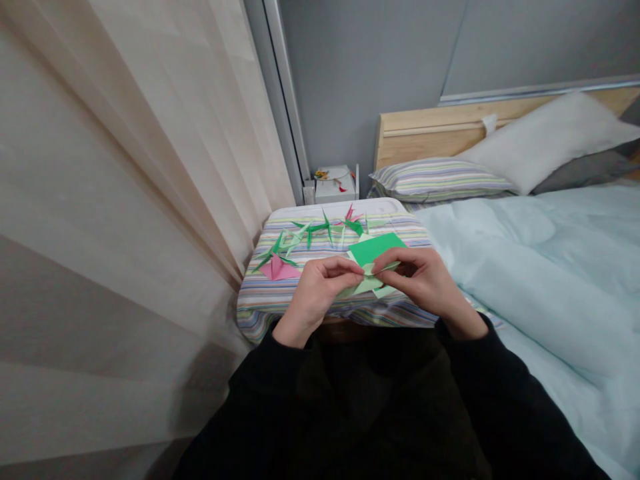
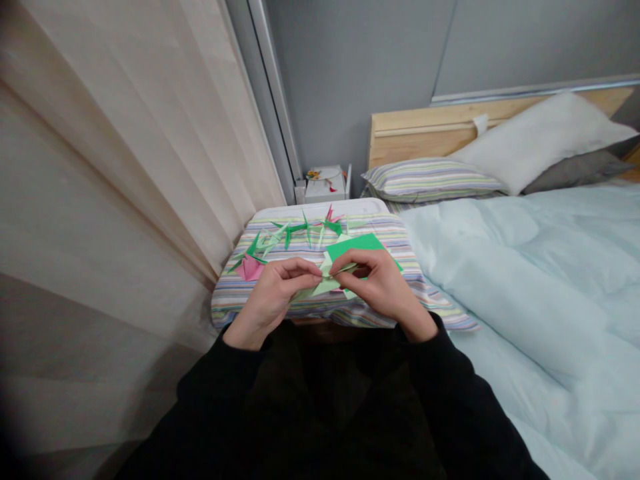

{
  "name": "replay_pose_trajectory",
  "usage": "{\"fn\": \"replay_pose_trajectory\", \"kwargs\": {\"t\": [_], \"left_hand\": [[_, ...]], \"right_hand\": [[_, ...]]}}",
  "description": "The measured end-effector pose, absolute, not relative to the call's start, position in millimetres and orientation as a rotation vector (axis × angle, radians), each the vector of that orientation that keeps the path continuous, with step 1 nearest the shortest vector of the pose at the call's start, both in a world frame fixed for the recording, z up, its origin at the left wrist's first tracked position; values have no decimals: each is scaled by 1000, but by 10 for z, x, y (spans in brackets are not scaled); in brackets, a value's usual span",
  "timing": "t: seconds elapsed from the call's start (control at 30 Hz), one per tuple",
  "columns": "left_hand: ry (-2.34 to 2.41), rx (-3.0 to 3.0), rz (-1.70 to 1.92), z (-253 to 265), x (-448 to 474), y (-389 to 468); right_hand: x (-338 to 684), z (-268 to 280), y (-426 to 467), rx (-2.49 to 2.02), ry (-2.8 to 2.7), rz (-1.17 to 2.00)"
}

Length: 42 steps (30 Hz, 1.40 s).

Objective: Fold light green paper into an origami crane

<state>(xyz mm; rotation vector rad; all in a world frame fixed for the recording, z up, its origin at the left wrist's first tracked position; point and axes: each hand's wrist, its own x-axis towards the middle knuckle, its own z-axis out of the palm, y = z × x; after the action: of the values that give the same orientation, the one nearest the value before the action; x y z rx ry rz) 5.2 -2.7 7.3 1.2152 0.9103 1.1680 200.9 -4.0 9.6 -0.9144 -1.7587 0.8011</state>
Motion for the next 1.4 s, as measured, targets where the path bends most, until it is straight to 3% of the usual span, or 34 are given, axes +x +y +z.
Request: {"fn": "replay_pose_trajectory", "kwargs": {"t": [0.27,0.5,0.83,1.4], "left_hand": [[896,1125,1138,56,95,-33],[941,1067,1156,23,106,-21],[982,993,1248,63,145,-53],[907,1038,1138,74,152,-73]], "right_hand": [[1972,123,-40,-966,-1663,848],[1937,64,-44,-920,-1417,1115],[1875,-46,27,-788,-1155,1257],[1860,21,22,-837,-1166,1219]]}}
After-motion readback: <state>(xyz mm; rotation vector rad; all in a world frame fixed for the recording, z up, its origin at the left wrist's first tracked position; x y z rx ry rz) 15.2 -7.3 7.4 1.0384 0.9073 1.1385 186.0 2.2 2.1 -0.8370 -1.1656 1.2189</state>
